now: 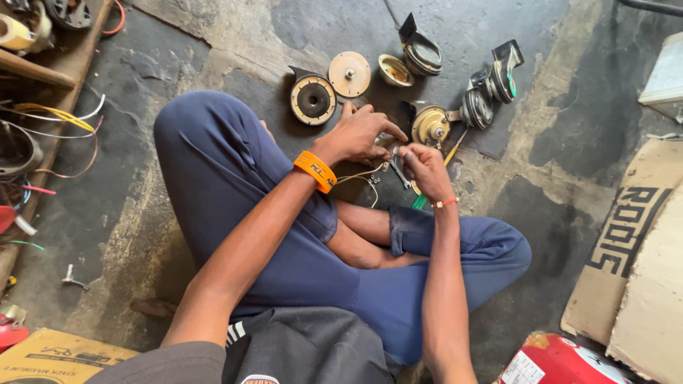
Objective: The person sits on the floor and uses a wrench to tighten a bolt on a small electrical motor. They adjust the motor and continue tightening the bolt with both hands.
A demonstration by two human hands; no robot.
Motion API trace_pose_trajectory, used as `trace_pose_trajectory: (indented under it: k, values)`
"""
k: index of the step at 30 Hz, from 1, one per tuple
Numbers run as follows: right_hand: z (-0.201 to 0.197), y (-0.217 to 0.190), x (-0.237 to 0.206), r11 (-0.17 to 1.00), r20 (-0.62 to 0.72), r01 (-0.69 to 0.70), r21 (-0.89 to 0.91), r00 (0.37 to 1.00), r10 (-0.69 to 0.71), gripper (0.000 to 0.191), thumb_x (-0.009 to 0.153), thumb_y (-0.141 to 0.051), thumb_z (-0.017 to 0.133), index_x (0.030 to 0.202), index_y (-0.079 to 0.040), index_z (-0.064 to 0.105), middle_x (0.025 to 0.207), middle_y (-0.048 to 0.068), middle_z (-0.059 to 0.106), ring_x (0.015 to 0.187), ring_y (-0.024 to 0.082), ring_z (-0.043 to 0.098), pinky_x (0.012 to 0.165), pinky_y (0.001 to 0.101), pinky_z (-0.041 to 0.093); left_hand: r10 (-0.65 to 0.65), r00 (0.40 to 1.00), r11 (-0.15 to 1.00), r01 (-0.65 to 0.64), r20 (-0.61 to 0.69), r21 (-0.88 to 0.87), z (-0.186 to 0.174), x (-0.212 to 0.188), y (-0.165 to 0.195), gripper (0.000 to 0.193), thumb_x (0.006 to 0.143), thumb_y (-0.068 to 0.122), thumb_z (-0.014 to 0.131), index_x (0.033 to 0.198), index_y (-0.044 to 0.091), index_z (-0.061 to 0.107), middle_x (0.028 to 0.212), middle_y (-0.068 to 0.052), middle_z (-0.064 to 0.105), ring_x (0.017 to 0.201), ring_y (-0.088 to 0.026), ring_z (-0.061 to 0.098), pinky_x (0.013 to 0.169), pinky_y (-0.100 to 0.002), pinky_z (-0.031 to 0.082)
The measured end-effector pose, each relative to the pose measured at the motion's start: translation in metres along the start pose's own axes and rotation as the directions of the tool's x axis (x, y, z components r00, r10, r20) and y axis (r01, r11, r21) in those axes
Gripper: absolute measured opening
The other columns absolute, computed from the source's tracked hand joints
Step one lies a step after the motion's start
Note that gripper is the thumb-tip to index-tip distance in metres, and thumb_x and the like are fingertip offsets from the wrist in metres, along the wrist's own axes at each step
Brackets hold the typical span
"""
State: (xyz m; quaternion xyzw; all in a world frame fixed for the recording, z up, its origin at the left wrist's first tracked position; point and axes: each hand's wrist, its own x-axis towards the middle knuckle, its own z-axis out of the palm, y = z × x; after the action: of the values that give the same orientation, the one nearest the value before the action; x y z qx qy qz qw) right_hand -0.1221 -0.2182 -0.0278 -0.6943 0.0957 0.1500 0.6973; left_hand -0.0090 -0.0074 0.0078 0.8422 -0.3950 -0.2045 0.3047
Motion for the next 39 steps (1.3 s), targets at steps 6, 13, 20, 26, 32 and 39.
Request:
trace_pose_trajectory:
  k: [6, 13, 20, 26, 32, 39]
  values:
    - [-0.001, -0.005, -0.003, 0.997, 0.007, -0.010, -0.077, 1.000, 0.011, 0.032, 0.107, -0.022, 0.062, 0.081, -0.004, 0.059, 0.066, -0.007, 0.049, 0.056, 0.003, 0.041, 0.049, 0.0213, 0.031, -0.010, 1.000, 1.000, 0.010, -0.002, -0.002, 0.000, -0.001, 0.001, 0.044, 0.074, 0.040, 0.085, 0.116, 0.042, 0.075, 0.108, 0.003, 0.069, 0.112, -0.026, 0.055, 0.095, -0.054, 0.028]
    - [0.000, -0.005, -0.004, 1.000, -0.059, -0.013, -0.020, 0.998, 0.011, 0.029, 0.106, -0.023, 0.061, 0.084, -0.004, 0.063, 0.065, -0.007, 0.049, 0.055, 0.002, 0.041, 0.050, 0.0210, 0.031, -0.017, 1.000, 1.000, 0.017, 0.026, 0.003, -0.001, 0.000, 0.003, 0.045, 0.073, 0.039, 0.085, 0.117, 0.042, 0.075, 0.110, 0.003, 0.069, 0.114, -0.027, 0.055, 0.096, -0.055, 0.028]
    - [-0.005, 0.005, -0.003, 1.000, -0.040, 0.005, 0.017, 0.999, -0.004, 0.027, 0.109, -0.021, 0.060, 0.088, -0.004, 0.063, 0.067, -0.006, 0.049, 0.057, 0.003, 0.041, 0.051, 0.0207, 0.030, -0.033, 0.998, 0.999, 0.033, 0.045, 0.004, -0.001, 0.000, 0.003, 0.047, 0.073, 0.039, 0.086, 0.118, 0.041, 0.074, 0.109, 0.003, 0.069, 0.115, -0.026, 0.055, 0.102, -0.060, 0.026]
    - [0.000, 0.001, -0.002, 1.000, -0.067, -0.007, -0.014, 0.998, 0.006, 0.018, 0.102, -0.019, 0.059, 0.092, -0.005, 0.067, 0.069, -0.006, 0.054, 0.056, 0.002, 0.043, 0.050, 0.0207, 0.032, -0.027, 0.999, 1.000, 0.028, 0.034, -0.012, 0.000, 0.002, 0.000, 0.048, 0.072, 0.038, 0.086, 0.118, 0.041, 0.074, 0.111, 0.002, 0.069, 0.116, -0.027, 0.054, 0.101, -0.060, 0.027]
    - [0.000, -0.006, -0.003, 1.000, -0.045, -0.015, -0.025, 0.999, 0.014, 0.029, 0.106, -0.023, 0.062, 0.084, -0.005, 0.062, 0.066, -0.008, 0.048, 0.056, 0.002, 0.040, 0.049, 0.0213, 0.030, -0.034, 0.998, 0.999, 0.034, 0.048, -0.009, -0.002, 0.001, 0.002, 0.046, 0.073, 0.037, 0.085, 0.117, 0.040, 0.075, 0.110, 0.002, 0.070, 0.116, -0.026, 0.055, 0.102, -0.059, 0.027]
    - [0.019, -0.018, -0.009, 0.917, -0.357, -0.034, -0.398, 0.927, -0.120, 0.030, 0.106, -0.025, 0.065, 0.088, -0.002, 0.068, 0.062, -0.005, 0.049, 0.056, 0.004, 0.042, 0.049, 0.0243, 0.032, -0.021, 1.000, 1.000, 0.021, 0.016, 0.002, -0.001, 0.002, -0.001, 0.042, 0.076, 0.038, 0.083, 0.117, 0.040, 0.075, 0.108, 0.002, 0.071, 0.115, -0.027, 0.057, 0.101, -0.057, 0.030]
